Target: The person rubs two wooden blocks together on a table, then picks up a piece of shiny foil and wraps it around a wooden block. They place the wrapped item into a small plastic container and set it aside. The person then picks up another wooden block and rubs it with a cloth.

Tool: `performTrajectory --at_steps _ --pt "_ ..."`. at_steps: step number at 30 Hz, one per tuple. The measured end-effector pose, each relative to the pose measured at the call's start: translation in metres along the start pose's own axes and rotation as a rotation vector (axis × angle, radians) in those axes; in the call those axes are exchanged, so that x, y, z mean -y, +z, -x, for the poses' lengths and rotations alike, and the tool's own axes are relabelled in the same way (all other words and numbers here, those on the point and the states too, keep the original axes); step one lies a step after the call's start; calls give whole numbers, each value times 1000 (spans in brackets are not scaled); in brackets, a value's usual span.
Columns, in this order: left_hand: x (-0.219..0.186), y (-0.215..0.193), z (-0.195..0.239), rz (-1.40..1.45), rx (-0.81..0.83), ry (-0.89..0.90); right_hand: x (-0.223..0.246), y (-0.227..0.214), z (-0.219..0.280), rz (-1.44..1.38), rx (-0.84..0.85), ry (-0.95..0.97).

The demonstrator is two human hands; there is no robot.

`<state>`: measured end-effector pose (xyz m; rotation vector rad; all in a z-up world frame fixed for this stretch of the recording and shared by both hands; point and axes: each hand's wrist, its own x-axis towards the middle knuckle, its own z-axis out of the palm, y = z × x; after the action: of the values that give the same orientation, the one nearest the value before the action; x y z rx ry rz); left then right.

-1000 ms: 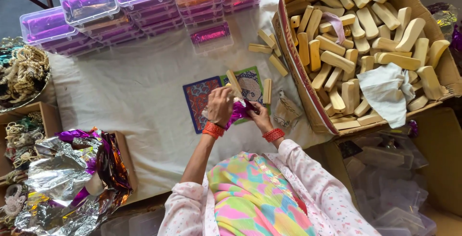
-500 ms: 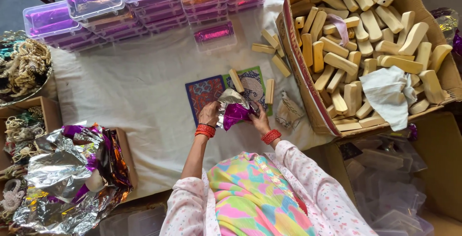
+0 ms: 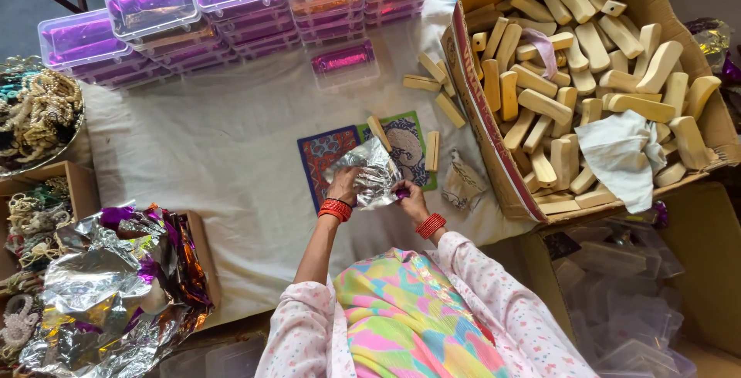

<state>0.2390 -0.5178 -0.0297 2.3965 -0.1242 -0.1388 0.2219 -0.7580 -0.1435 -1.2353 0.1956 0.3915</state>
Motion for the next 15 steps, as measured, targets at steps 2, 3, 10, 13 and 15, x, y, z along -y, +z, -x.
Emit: performTrajectory --at_steps 2,3,10,13,15 --pt "-9 -17 -3 13 84 -36 0 6 3 148 18 -66" --pt "-14 -24 -5 27 172 -69 1 8 4 296 32 -132" --pt "15 15 -24 -121 260 -57 54 30 26 867 -53 -351" --pt "32 58 -29 -237 209 -56 58 28 27 933 -10 -375" --pt "25 70 -28 -277 205 -100 54 24 29 1109 98 -519"
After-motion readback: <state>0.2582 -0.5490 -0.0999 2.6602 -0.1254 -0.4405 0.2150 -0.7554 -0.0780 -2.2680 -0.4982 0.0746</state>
